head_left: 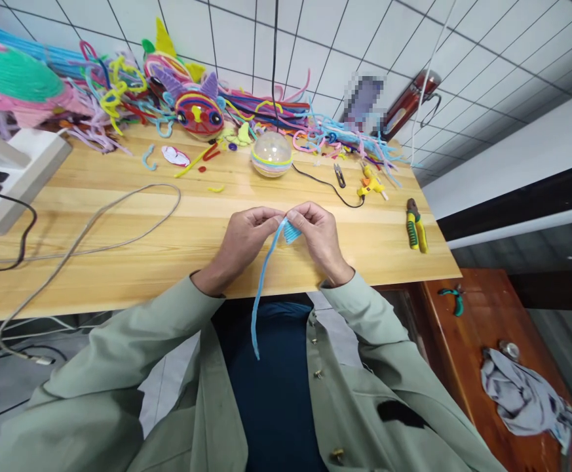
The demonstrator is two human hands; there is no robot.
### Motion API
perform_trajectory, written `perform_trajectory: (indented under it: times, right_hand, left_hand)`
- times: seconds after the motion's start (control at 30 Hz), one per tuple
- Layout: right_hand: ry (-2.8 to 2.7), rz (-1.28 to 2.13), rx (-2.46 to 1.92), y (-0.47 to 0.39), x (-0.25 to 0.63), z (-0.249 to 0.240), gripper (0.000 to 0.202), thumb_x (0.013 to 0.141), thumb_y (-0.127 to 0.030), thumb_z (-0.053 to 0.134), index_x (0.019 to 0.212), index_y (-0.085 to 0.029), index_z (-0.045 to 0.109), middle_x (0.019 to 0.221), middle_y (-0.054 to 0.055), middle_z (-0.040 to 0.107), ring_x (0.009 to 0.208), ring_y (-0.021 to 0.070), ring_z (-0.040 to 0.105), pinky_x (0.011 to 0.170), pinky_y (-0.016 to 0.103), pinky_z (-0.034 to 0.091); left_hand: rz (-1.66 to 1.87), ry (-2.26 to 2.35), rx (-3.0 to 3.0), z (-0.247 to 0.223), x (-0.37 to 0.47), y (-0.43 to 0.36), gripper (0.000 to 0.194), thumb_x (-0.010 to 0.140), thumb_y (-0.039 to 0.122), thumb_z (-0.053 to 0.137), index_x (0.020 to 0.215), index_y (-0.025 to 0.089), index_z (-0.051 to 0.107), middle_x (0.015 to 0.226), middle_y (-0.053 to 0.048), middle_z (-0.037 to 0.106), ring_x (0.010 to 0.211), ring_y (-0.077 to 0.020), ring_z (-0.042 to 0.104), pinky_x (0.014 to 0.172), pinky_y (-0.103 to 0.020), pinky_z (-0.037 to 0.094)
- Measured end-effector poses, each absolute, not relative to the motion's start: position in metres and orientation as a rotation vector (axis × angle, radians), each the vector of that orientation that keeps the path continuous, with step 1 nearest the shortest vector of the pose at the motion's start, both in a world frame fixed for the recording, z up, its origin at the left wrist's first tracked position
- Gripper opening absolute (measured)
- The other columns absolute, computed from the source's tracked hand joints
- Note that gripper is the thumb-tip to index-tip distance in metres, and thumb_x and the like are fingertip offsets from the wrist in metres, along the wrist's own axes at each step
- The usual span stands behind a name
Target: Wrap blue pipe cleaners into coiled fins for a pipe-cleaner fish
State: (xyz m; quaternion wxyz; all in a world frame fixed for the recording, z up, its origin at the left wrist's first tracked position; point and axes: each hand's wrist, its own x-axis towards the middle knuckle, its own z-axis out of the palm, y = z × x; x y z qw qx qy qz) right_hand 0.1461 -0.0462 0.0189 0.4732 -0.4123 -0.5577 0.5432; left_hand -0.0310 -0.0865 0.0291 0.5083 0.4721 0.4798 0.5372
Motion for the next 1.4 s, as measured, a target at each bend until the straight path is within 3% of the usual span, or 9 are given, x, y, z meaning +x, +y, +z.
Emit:
perform_trajectory:
  times: [0.47, 0.77, 1.1, 1.4]
  right_hand:
    - [-1.339, 1.401, -0.969, -0.043, 0.153, 0.012, 0.047, 0.082, -0.066, 0.095, 0.088, -0.021, 0.079, 0.082, -0.001, 0.077, 0.072, 0.0131, 0.065, 0.073, 0.030, 0.057]
    - [-1.408, 1.367, -0.999, -0.045, 0.157, 0.022, 0.045, 0.083, -0.062, 0.095, 0.089, -0.021, 0.076, 0.079, -0.001, 0.074, 0.071, 0.0132, 0.064, 0.069, 0.029, 0.055]
    - [-1.523, 1.400, -0.999, -0.044, 0.160, 0.017, 0.049, 0.093, -0.067, 0.085, 0.089, -0.023, 0.067, 0.077, -0.004, 0.062, 0.069, 0.0121, 0.053, 0.067, 0.028, 0.047]
    - [-1.414, 1.642, -0.885, -0.042, 0.163, 0.013, 0.046, 0.091, -0.063, 0.088, 0.091, -0.021, 0.069, 0.078, -0.003, 0.068, 0.066, 0.0116, 0.054, 0.065, 0.026, 0.048]
  left_hand:
    - [1.253, 1.203, 1.150, 0.029, -0.034, -0.077, 0.032, 0.075, 0.047, 0.094, 0.088, 0.019, 0.088, 0.092, -0.008, 0.089, 0.086, -0.0235, 0.079, 0.081, -0.034, 0.063]
    - [1.219, 1.232, 1.255, 0.031, -0.033, -0.072, 0.031, 0.079, 0.048, 0.089, 0.089, 0.019, 0.088, 0.088, -0.007, 0.088, 0.081, -0.0222, 0.077, 0.074, -0.032, 0.061]
    - [1.125, 1.168, 1.375, 0.030, -0.040, -0.067, 0.032, 0.085, 0.051, 0.087, 0.092, 0.020, 0.085, 0.092, -0.007, 0.087, 0.083, -0.0214, 0.077, 0.078, -0.033, 0.060]
    - [0.939, 1.050, 1.400, 0.041, -0.053, -0.055, 0.030, 0.082, 0.046, 0.089, 0.090, 0.019, 0.082, 0.084, -0.005, 0.082, 0.077, -0.0192, 0.073, 0.074, -0.032, 0.058]
